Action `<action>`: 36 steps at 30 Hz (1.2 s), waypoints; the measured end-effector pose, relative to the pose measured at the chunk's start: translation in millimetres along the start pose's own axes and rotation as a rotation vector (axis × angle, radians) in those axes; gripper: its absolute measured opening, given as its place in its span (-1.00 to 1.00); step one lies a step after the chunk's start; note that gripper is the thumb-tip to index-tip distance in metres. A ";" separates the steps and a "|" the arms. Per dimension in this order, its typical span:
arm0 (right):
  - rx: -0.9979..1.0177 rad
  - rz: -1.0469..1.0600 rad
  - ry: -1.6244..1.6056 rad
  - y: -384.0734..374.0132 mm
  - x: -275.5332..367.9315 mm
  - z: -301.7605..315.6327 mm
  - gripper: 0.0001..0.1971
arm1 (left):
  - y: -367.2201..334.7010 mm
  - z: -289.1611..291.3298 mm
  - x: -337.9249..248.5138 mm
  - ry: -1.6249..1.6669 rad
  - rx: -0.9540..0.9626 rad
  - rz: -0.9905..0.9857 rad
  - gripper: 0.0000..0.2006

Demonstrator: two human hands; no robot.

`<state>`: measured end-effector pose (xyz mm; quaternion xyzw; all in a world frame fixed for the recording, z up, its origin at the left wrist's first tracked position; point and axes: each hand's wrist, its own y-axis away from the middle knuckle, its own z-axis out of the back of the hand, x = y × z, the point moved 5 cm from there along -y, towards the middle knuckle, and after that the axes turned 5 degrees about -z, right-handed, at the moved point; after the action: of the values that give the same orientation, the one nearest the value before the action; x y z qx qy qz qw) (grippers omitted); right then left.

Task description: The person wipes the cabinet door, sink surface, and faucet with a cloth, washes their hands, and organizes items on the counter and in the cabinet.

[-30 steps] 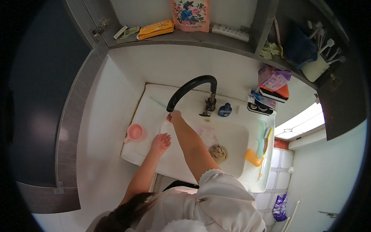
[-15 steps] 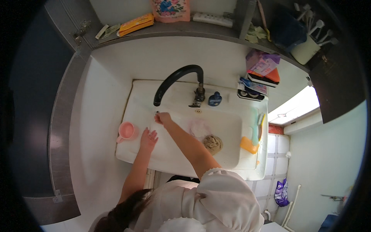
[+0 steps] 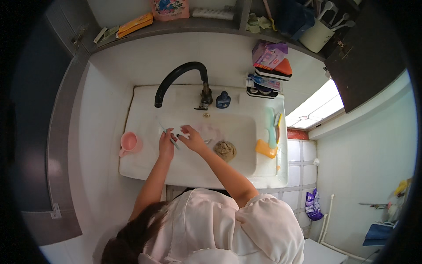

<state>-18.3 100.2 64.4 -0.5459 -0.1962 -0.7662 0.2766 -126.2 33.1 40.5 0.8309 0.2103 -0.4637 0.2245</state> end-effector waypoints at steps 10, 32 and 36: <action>0.316 0.195 0.206 -27.2 100.0 -47.4 -0.75 | 11.2 14.5 -16.3 -0.035 -0.116 -0.258 -0.72; -0.152 0.192 0.117 0.7 62.5 43.2 -0.90 | -12.1 -7.0 11.3 -0.634 0.434 -0.074 -0.81; 0.078 0.234 0.172 -5.8 65.5 13.6 -0.85 | -0.1 3.8 -2.9 -0.620 0.280 -0.224 -0.85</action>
<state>-28.5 99.1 130.7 -0.4863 -0.1365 -0.7643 0.4010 -130.2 30.6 41.2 0.6453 0.1563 -0.7397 0.1095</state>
